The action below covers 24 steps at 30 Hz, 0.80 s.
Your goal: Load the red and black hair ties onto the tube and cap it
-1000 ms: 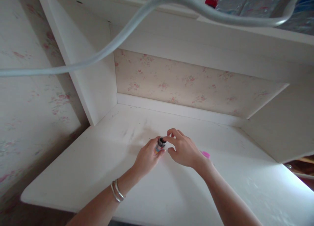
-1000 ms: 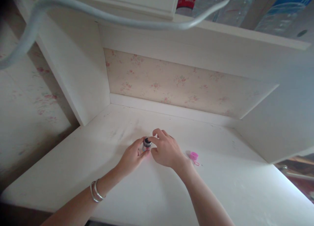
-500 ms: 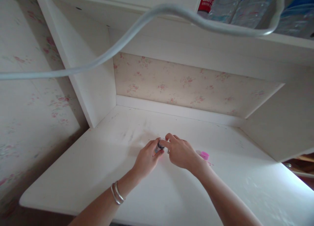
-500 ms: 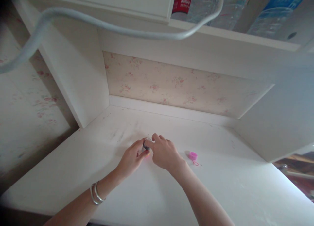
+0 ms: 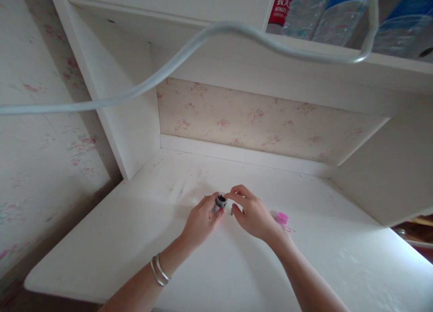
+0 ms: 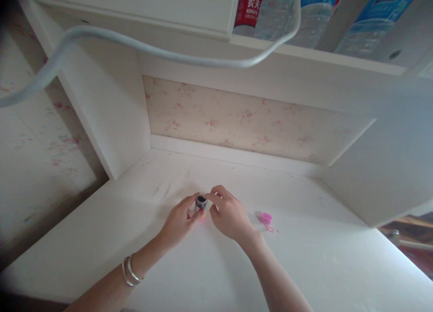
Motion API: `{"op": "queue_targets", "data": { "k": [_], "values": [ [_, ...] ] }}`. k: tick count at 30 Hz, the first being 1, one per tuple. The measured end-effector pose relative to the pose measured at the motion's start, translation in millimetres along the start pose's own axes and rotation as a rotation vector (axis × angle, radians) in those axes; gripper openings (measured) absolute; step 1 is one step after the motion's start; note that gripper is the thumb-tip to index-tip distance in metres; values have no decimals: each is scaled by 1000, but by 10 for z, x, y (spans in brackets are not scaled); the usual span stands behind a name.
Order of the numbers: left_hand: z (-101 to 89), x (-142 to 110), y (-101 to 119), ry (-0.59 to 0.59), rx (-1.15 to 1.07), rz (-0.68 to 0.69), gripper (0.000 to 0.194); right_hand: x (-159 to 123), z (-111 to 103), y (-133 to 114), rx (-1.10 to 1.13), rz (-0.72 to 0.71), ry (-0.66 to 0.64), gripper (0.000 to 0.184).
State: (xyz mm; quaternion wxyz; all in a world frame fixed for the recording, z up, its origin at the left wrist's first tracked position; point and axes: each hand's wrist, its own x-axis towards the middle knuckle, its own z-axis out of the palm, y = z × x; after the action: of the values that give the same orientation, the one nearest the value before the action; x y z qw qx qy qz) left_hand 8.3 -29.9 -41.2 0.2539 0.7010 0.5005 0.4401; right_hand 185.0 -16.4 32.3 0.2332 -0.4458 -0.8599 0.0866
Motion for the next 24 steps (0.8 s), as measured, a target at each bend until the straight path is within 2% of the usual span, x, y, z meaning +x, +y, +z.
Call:
{"op": "queue_targets", "data": {
  "k": [3, 5, 9, 13, 20, 24],
  "values": [
    [10, 1, -17, 0, 4, 1, 44, -67, 78, 166, 122, 52, 107, 41],
    [17, 0, -26, -1, 5, 3, 47, -120, 164, 315, 163, 130, 133, 36],
    [19, -15, -39, -2, -14, 10, 51, -232, 388, 547, 89, 319, -15, 25],
    [19, -37, -66, -3, -26, 6, 57, -289, 586, 556, -26, 445, -106, 25],
    [22, -68, -135, -27, -44, -49, 60, -244, 750, 480, -159, 421, -46, 27],
    [18, -74, -139, -41, -24, -81, 57, -251, 696, 485, -27, 426, 47, 23]
  ]
}}
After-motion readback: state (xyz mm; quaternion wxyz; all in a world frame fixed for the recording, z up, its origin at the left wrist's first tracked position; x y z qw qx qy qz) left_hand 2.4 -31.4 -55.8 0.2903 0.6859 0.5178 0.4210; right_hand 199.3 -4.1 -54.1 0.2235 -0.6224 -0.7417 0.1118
